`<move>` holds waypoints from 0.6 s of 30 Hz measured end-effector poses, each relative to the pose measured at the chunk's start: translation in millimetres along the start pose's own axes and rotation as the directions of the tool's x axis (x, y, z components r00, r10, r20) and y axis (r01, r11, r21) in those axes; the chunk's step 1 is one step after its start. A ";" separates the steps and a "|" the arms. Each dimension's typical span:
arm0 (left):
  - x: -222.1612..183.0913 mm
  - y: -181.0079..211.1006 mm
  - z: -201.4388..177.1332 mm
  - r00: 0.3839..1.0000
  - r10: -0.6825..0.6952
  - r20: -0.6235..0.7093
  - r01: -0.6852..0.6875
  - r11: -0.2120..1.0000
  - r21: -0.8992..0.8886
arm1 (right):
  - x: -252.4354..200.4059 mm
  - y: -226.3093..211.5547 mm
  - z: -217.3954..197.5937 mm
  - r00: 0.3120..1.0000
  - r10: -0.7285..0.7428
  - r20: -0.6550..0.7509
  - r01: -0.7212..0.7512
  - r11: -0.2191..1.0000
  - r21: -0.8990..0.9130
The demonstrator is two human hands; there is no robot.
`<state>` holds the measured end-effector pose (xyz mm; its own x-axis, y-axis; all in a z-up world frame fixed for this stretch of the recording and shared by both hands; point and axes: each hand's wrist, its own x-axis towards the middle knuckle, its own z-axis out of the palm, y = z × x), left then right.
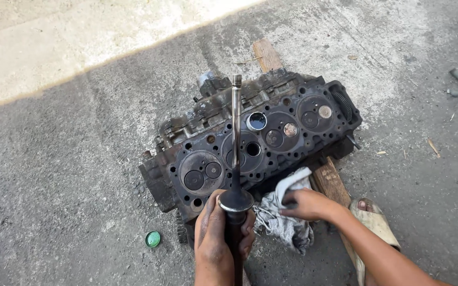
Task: Lapping engine valves on a cylinder head using a manual lapping tool and cleaning with a cloth
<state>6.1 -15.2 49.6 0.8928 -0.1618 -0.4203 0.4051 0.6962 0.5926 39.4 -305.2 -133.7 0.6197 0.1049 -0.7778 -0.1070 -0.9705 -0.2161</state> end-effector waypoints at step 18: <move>34.0 9.6 -14.3 0.989 0.054 -0.136 -0.045 0.997 0.069 | 95.7 -48.7 -163.8 0.506 -0.123 -0.854 0.073 0.992 -0.099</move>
<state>37.5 -4.0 31.1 0.8784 -0.0268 -0.4772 0.3769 0.6529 0.6571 231.3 -283.5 -100.9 0.9905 -0.0132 0.1372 0.0165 -0.9769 -0.2131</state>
